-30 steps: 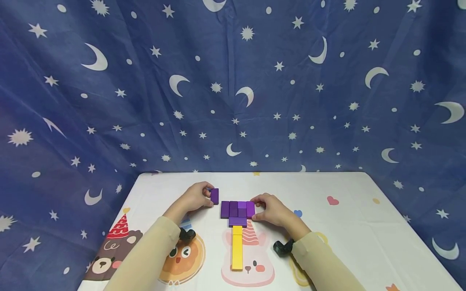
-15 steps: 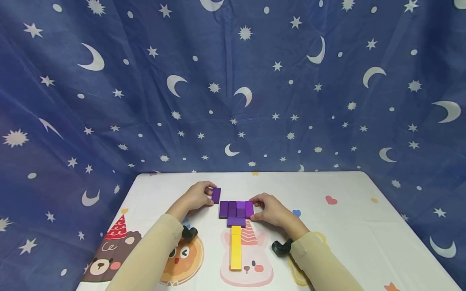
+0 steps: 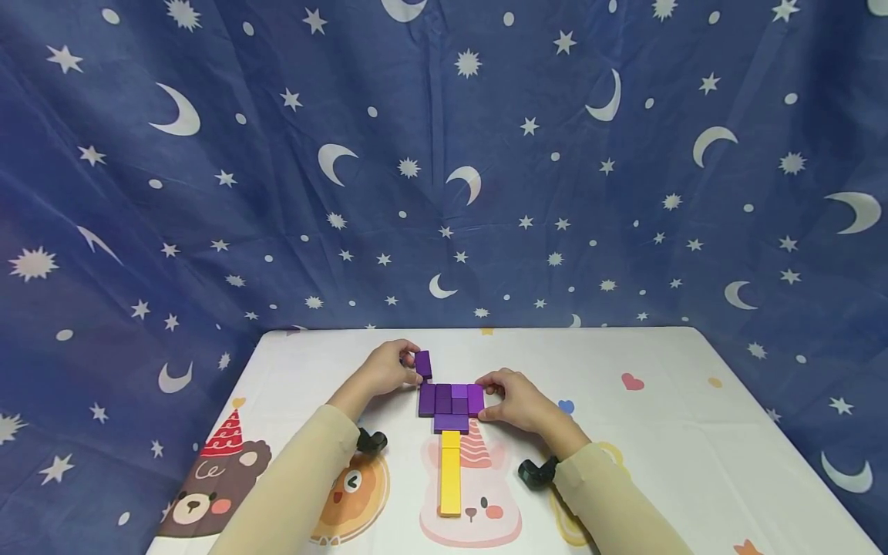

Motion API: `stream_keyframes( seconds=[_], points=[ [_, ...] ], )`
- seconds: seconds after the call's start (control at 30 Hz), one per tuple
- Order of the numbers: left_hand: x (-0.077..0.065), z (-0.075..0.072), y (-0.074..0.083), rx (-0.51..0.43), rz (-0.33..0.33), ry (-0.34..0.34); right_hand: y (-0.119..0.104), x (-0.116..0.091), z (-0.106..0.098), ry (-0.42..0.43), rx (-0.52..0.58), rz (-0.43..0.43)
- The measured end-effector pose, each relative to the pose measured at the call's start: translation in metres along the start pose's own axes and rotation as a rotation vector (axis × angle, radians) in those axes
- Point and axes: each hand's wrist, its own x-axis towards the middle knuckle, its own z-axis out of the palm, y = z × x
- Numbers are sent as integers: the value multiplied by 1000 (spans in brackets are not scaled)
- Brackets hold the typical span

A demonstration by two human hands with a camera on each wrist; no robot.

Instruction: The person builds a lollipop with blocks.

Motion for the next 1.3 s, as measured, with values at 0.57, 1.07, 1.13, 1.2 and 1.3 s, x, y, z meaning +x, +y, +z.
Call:
stream_keyframes(
  seconds=[0.57, 1.07, 1.13, 1.2, 1.3],
  points=[
    [-1, 17, 9, 46, -34, 66, 0, 0, 2, 2, -6, -12],
    [3, 22, 12, 99, -49, 94, 1, 1, 2, 0, -18, 6],
    [4, 22, 12, 108, -46, 93, 1, 1, 2, 1, -19, 7],
    [5, 22, 11, 118, -34, 92, 1, 1, 2, 2, -21, 4],
    [7, 21, 9, 134, 2, 87, 1, 0, 2, 4, -21, -2]
  ],
)
